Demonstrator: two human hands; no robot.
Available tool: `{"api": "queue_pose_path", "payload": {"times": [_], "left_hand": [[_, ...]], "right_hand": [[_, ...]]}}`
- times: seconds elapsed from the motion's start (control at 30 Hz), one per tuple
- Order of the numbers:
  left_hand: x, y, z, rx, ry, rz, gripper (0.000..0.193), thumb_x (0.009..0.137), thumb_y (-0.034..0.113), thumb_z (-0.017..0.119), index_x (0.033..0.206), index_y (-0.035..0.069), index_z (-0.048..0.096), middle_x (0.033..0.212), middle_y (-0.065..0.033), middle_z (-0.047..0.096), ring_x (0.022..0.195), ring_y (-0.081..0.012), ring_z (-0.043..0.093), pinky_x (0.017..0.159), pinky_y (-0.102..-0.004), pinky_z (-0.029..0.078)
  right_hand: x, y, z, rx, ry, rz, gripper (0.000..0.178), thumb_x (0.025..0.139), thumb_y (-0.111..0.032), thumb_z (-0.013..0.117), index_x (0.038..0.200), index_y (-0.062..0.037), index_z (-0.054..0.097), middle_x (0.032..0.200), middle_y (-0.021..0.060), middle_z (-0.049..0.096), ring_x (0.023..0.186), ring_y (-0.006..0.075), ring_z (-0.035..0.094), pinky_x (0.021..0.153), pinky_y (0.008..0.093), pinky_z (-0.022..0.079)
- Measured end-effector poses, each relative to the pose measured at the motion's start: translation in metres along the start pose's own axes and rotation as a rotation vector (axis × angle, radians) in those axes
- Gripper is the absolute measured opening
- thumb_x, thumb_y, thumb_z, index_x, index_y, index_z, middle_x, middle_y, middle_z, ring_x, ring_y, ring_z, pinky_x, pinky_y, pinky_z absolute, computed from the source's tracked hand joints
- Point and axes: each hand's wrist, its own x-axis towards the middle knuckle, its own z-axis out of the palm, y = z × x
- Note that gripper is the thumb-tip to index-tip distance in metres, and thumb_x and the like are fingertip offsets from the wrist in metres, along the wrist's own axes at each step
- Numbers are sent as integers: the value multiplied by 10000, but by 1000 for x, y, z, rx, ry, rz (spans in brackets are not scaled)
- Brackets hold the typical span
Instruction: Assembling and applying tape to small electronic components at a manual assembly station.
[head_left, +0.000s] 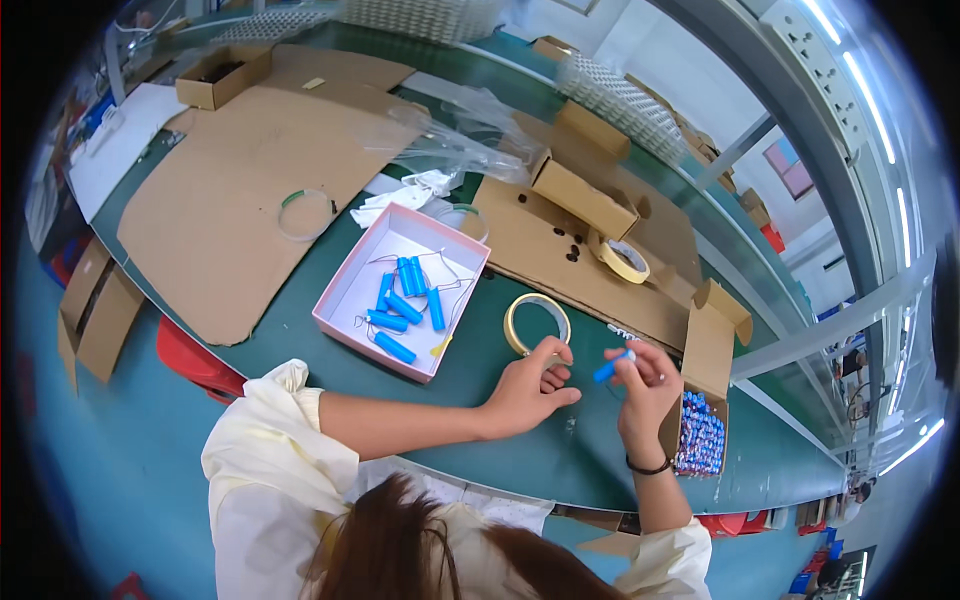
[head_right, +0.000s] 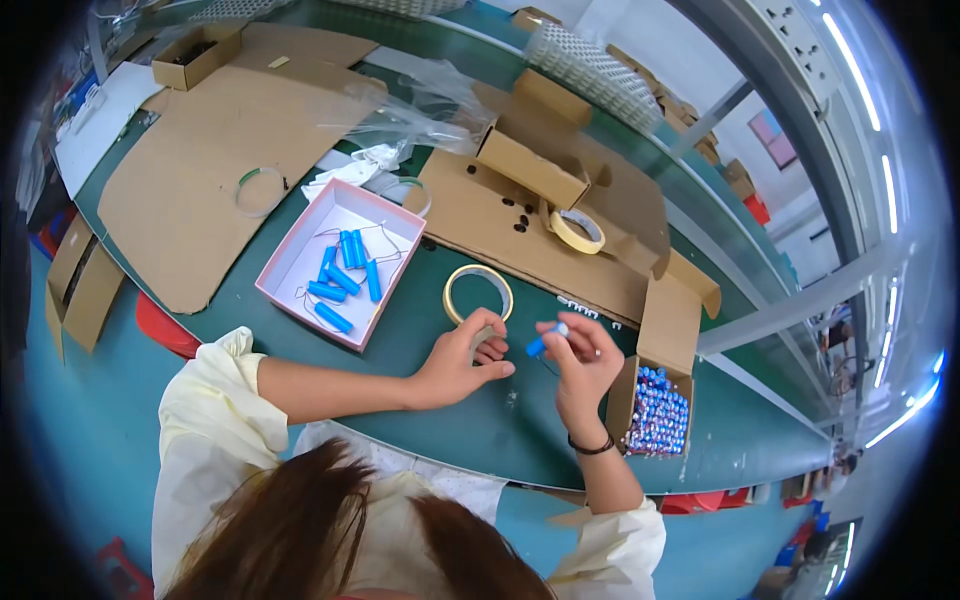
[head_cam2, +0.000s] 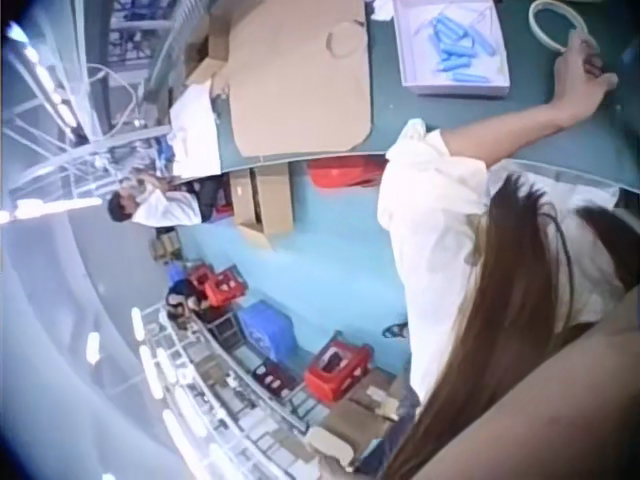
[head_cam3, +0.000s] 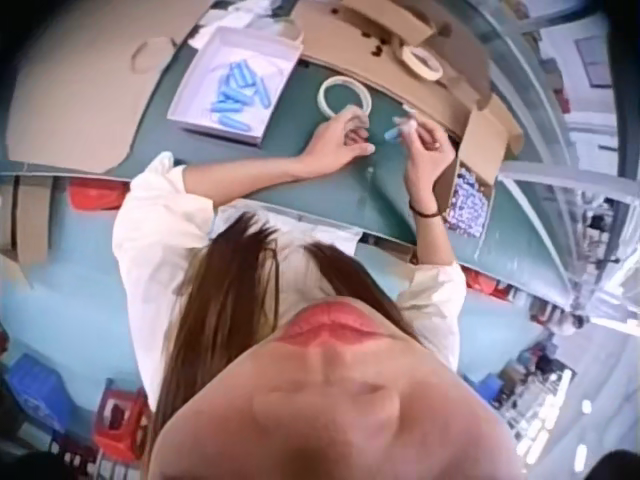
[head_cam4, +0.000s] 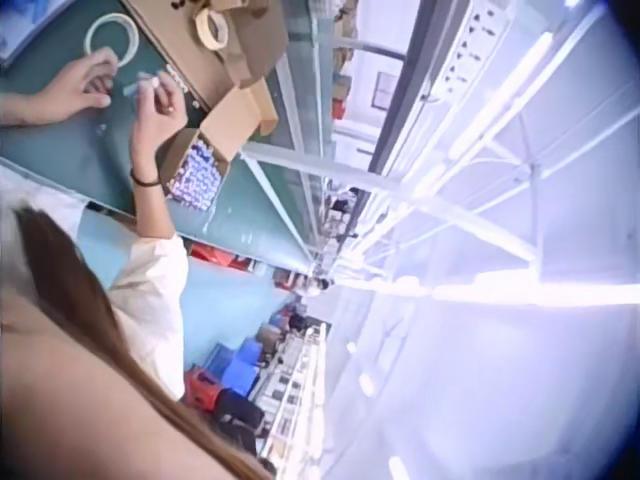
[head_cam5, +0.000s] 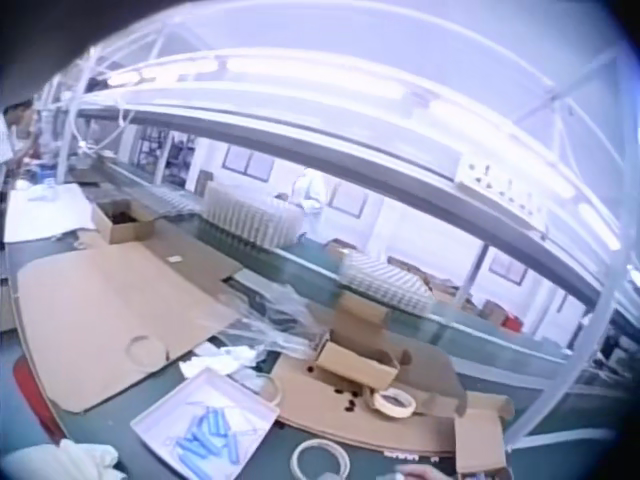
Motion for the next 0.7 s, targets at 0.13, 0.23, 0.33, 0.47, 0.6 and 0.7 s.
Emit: {"api": "queue_pose_path", "payload": {"times": [0.13,0.23,0.33,0.47,0.6,0.7], "left_hand": [[1,-8,-2,58,-22,-45,369,744,99,656,1059,34,476,861,-120,578,813,-181,590,679,-309,484],[5,-50,0,174,86,341,292,745,74,626,1013,11,529,888,-119,601,869,-214,597,737,-341,470],[0,-9,7,109,38,201,257,728,40,600,977,-2,549,923,-126,611,915,-261,585,778,-353,455],[-7,-3,4,130,59,236,257,715,25,583,968,-5,554,966,-151,606,943,-296,567,805,-371,441],[-12,-1,-1,229,50,271,266,704,46,589,963,-9,560,963,-165,605,935,-331,560,817,-397,433],[-10,-2,0,268,31,253,286,695,80,619,962,-5,565,957,-190,596,945,-340,549,817,-401,433]], "right_hand": [[13,-35,59,-161,-356,-116,319,720,14,643,1024,57,559,851,138,649,797,162,630,713,257,509],[23,-45,124,-258,-530,-128,317,710,-34,681,1012,5,594,777,72,647,752,114,616,655,235,509],[49,-34,167,-277,-657,-88,330,718,-68,679,1015,33,577,729,96,633,607,87,577,531,227,475],[61,-15,217,-284,-794,142,392,728,-82,667,1054,87,530,737,140,628,582,114,585,526,233,477],[59,6,227,-225,-763,19,458,733,-98,664,1116,85,494,841,177,630,651,152,621,555,250,495],[59,-15,198,-439,-632,-213,481,731,-123,670,1143,52,493,913,178,625,708,167,631,606,264,507]]}}
